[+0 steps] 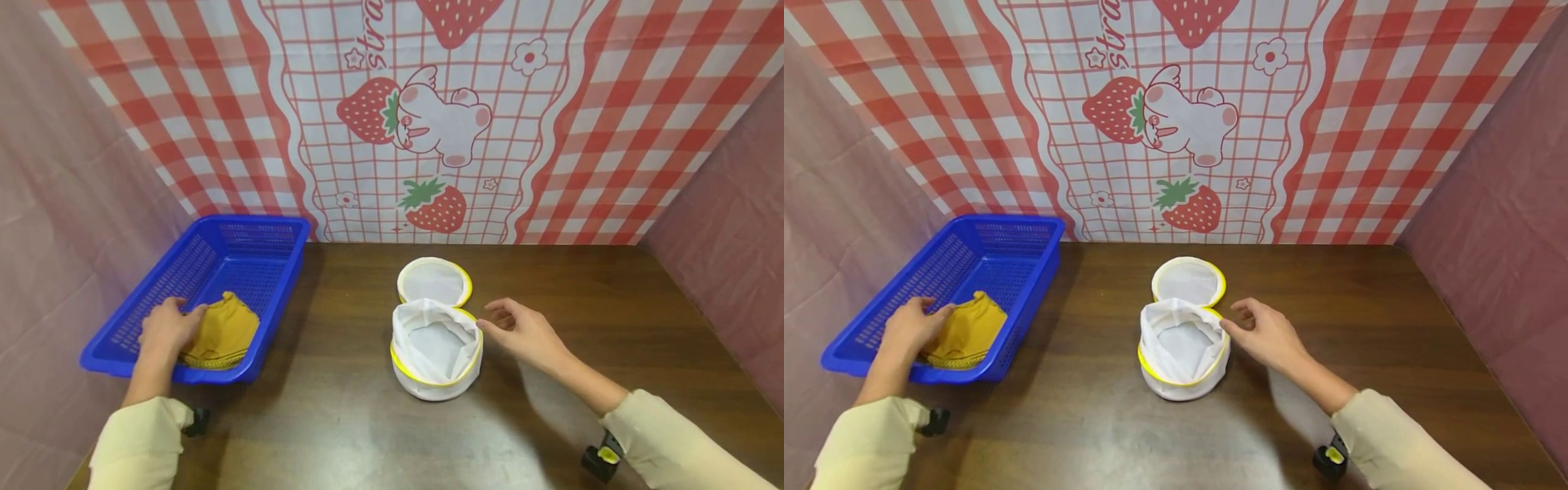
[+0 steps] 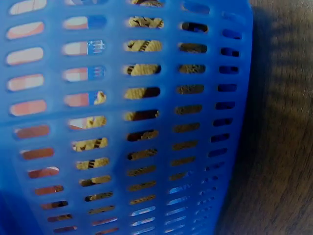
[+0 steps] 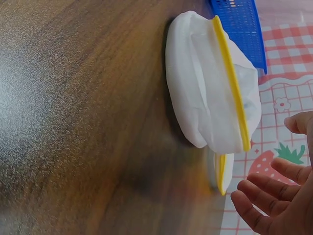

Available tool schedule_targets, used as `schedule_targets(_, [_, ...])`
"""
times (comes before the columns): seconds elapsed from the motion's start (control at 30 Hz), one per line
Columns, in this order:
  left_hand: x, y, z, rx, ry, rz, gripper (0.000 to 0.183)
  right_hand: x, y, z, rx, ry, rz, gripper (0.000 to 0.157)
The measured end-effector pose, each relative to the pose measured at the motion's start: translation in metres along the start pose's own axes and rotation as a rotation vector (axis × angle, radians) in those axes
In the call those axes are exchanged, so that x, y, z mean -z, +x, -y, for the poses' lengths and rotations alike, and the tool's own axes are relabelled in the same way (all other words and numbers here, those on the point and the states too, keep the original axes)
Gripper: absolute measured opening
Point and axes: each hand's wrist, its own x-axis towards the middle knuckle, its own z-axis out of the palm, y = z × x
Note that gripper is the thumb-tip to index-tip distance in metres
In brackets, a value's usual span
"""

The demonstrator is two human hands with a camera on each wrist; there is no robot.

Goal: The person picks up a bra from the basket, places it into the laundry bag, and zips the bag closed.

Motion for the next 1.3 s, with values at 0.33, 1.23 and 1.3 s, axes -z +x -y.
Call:
schedule_targets(0.33, [0.002,0.005,0.005,-0.024,0.018,0.056,0.070,-0.012,0.004,-0.002,-0.022,0.016,0.019,0.047])
schedule_targets(1.23, [0.008,0.011,0.010,-0.085,0.055,0.154,0.062,-0.034,0.010,-0.010,0.021,0.099,0.064,0.045])
schedule_targets(1.3, [0.009,0.010,0.010,-0.093,0.056,0.152,0.062,-0.035,0.010,-0.011,0.025,0.102,0.063,0.046])
